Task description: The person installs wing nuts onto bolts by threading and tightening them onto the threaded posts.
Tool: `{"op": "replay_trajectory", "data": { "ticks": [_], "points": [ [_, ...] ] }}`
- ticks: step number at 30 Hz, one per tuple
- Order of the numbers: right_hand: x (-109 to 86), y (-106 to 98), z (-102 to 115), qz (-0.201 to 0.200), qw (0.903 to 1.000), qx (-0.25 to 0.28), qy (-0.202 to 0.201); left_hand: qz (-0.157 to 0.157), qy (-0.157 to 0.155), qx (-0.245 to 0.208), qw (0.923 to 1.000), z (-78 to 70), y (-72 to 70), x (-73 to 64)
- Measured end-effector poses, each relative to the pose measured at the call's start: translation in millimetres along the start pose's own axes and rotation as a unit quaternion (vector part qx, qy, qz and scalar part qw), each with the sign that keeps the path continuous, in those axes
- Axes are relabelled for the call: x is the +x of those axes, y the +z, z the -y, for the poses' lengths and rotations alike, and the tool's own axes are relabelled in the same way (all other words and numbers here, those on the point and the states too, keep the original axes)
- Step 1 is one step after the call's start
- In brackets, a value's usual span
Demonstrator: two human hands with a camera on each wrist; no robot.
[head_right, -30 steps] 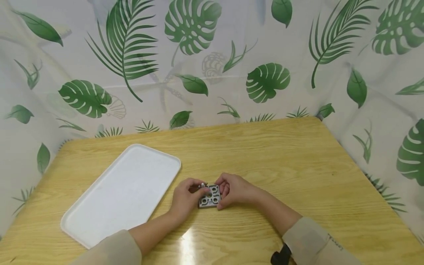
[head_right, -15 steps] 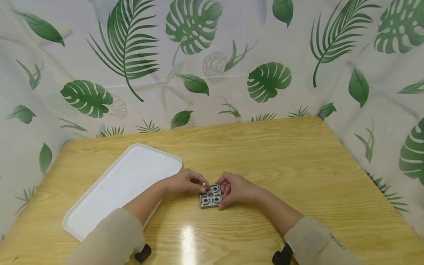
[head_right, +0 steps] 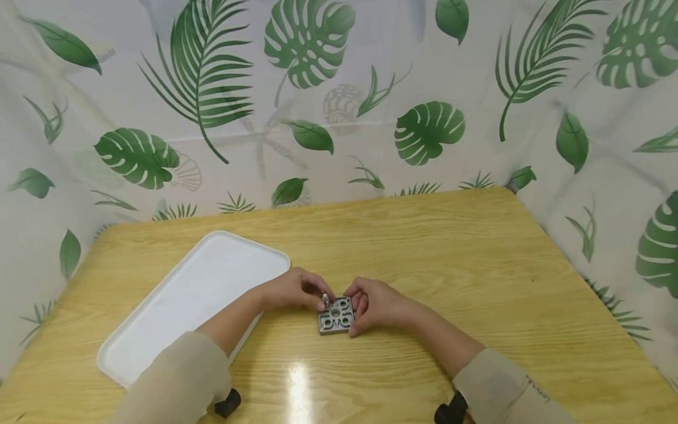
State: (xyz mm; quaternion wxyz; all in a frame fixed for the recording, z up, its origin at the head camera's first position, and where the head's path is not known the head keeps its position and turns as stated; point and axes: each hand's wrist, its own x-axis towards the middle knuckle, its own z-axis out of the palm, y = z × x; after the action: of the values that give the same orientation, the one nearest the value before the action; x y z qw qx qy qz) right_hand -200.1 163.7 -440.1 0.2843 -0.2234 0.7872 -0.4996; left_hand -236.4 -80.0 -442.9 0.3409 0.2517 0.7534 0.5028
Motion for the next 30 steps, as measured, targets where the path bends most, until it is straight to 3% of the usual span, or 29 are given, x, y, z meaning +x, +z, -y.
{"op": "replay_trajectory", "data": {
  "ticks": [3, 5, 7, 12, 16, 19, 25, 30],
  "points": [
    [1.6, -0.6, -0.5, -0.003, 1.0000, 0.000, 0.000, -0.049, 0.000, -0.001, 0.9988, -2.5, 7.5, -8.9],
    [2.8, -0.1, -1.5, -0.007, 1.0000, 0.002, 0.000, -0.104, 0.002, -0.008, 0.9946, -3.7, 17.9, -15.2],
    [2.9, 0.5, -2.9, -0.008, 1.0000, 0.005, -0.002, -0.173, 0.001, -0.012, 0.9848, -3.6, 33.5, -21.3],
    [0.1, 1.5, -5.0, -0.006, 1.0000, 0.005, -0.005, -0.343, 0.014, -0.022, 0.9388, 1.8, 73.5, -27.5],
    [-0.6, 0.3, -4.3, -0.012, 0.9999, -0.005, -0.005, -0.424, 0.026, -0.031, 0.9046, 2.4, 87.8, -23.1],
    [-0.3, 0.8, -4.4, -0.014, 0.9999, -0.008, 0.000, -0.448, 0.028, -0.037, 0.8926, 2.7, 92.3, -21.3],
    [-0.2, 0.0, -5.3, -0.013, 0.9999, -0.007, 0.000, -0.453, 0.042, -0.017, 0.8904, 1.3, 96.2, -18.1],
    [0.4, -0.1, -3.8, -0.012, 0.9998, -0.014, 0.003, -0.467, 0.042, 0.008, 0.8833, 0.6, 97.5, -15.5]
  ]
}}
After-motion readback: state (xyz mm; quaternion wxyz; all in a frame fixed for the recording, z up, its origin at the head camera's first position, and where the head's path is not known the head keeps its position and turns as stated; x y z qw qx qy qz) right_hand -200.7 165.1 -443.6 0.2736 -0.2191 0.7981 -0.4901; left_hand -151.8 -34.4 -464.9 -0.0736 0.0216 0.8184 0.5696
